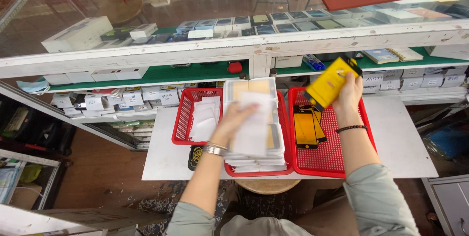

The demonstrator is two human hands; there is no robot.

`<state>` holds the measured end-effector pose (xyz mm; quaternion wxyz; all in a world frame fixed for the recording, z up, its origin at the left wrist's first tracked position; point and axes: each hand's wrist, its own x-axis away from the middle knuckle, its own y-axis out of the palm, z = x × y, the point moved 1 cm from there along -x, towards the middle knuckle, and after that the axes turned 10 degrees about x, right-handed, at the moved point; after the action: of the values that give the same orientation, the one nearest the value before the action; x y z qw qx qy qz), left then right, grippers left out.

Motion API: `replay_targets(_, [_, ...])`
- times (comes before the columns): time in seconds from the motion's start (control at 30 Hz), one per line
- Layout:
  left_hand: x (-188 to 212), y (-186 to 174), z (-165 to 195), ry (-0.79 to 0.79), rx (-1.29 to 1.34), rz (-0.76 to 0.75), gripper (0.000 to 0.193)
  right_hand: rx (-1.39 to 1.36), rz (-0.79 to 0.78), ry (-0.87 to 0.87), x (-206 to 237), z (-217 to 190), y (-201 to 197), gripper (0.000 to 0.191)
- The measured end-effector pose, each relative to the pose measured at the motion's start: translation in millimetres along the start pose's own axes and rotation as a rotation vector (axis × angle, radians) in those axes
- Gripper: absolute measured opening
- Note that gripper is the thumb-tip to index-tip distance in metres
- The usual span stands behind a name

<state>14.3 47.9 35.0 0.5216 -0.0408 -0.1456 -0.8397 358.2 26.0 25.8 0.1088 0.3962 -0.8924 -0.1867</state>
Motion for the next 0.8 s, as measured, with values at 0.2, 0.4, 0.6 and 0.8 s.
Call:
replay_targets(0.2, [-2.8, -127.4, -2.5, 0.145, -0.306, 0.558, 0.042, 0.655, -0.098, 0.403, 39.8, 65.3, -61.1, 0.048])
replay_targets(0.4, [0.9, -151.6, -37.8, -0.196, -0.848, 0.505, 0.072, 1.167, -0.186, 0.247, 70.6, 94.6, -50.7, 0.064])
replay_targets(0.6, [3.9, -138.8, -43.1, -0.216, -1.035, 0.568, 0.099, 1.773, -0.228, -0.241, 72.5, 96.6, -32.6, 0.077])
replay_targets(0.8, [-5.1, -93.7, -19.9, 0.400, -0.797, 0.735, 0.085, 1.260, -0.412, 0.053, 94.2, 42.4, 40.0, 0.074])
